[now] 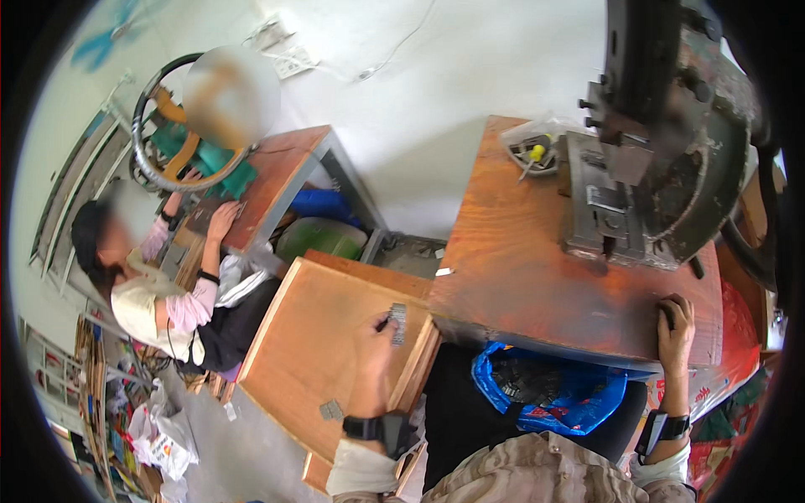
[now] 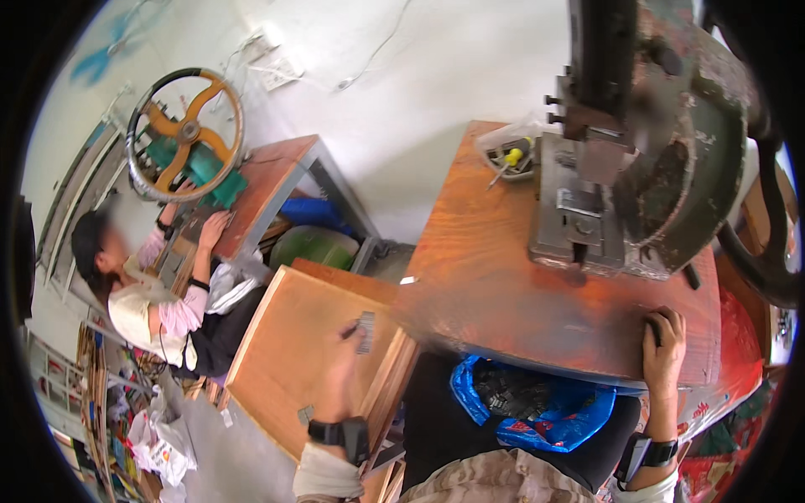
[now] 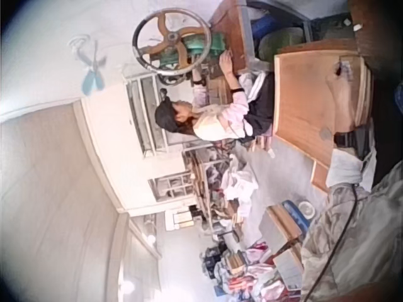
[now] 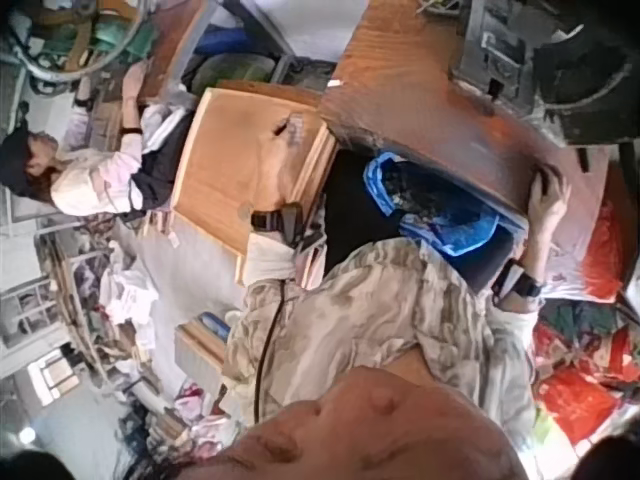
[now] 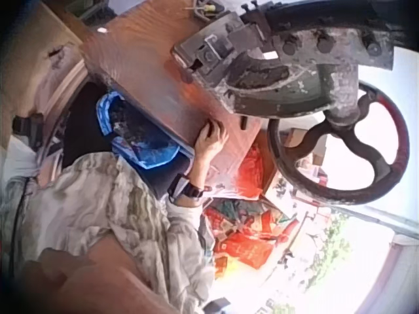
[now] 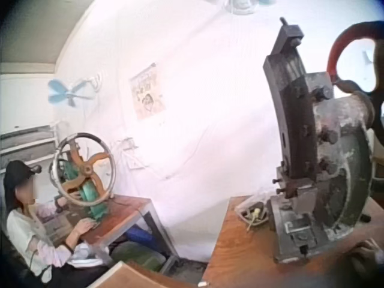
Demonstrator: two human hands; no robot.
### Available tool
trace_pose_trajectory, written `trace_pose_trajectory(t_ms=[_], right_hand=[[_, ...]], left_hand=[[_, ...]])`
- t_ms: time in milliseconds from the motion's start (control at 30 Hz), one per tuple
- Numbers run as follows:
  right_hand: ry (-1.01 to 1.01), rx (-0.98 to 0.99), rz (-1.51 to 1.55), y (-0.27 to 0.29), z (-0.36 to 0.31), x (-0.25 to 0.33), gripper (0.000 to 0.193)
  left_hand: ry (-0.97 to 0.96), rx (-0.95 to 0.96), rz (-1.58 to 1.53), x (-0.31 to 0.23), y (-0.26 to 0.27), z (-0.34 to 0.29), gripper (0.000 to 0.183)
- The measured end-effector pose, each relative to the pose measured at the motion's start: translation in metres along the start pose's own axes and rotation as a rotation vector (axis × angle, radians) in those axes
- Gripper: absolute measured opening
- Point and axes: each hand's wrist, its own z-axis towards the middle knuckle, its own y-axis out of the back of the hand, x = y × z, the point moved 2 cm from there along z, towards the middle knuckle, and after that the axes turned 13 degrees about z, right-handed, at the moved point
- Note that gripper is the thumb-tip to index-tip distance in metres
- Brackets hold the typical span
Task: Operating a manual hand-press to stamp or shape small metal components.
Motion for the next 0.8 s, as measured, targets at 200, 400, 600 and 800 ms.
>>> trace_pose_trajectory(t_ms=[200,400,600,800], right_hand=[[0.023,-0.040,0.017,0.000,0.004,0.010,0.013],[0.030,-0.064,0.019,0.002,0.002,0.012,0.014],[-0.044,-0.052,0.003,0.000,-0.002,-0.001,0.013],[0.031,0.019,0.024,-0.002,-0.007,-0.029,0.016]], left_hand=[[-0.383,0.413,-0.062,-0.107,-0.071,-0.050,0.026],[-0.517,0.614,0.427,-0.147,-0.167,-0.073,0.025],[-0.828,0.073,0.828,-0.149,-0.175,-0.082,0.018],[-0.910,-0.256,0.464,-0.076,-0.072,-0.084,0.020]])
